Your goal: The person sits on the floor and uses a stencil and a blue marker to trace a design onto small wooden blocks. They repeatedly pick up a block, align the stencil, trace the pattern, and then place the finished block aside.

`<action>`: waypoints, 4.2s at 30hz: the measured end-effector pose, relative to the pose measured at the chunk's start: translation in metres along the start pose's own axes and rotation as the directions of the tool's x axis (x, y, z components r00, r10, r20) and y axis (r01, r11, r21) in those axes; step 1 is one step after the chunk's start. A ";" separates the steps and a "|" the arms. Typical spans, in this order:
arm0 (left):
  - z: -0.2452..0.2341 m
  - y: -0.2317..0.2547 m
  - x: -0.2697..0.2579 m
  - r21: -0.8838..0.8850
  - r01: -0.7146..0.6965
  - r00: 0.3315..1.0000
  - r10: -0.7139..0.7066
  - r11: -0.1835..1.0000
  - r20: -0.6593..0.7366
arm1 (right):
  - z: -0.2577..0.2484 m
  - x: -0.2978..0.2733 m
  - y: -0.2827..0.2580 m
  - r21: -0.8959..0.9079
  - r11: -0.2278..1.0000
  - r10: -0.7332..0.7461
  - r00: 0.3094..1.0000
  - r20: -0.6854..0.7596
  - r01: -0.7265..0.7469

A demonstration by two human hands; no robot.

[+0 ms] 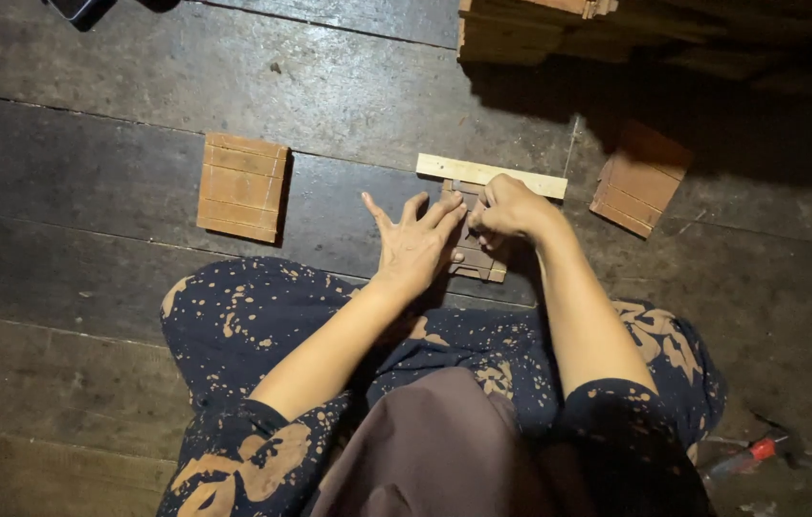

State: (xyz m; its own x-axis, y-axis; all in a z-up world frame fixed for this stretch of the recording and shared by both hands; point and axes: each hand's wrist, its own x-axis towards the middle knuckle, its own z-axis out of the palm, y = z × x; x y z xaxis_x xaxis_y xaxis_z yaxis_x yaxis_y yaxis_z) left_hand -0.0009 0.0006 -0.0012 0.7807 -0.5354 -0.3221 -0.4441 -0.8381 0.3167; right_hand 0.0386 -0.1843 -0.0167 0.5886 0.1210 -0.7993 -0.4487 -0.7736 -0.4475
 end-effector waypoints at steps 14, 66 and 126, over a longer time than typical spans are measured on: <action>-0.007 0.001 -0.001 -0.024 0.005 1.000 -0.005 1.000 0.000 | 0.019 -0.046 0.021 0.723 0.676 0.010 0.980 -0.199 0.140; 0.005 -0.003 -0.003 -0.016 -0.033 0.994 0.031 0.999 -0.106 | 0.189 -0.067 0.051 -0.352 0.854 -0.429 0.139 -0.892 0.383; -0.038 -0.197 -0.060 -0.387 0.587 0.713 -0.680 0.711 -0.169 | 0.148 -0.037 0.124 0.079 0.952 0.121 0.125 -0.985 -0.295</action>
State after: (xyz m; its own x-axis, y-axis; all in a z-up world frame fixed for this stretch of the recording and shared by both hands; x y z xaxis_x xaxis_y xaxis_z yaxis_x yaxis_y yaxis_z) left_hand 0.0562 0.2016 -0.0101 0.9332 0.2058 -0.2946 0.3123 -0.8699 0.3817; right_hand -0.1383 -0.1931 -0.1015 0.6815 -0.6909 0.2413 -0.6543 -0.7230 -0.2220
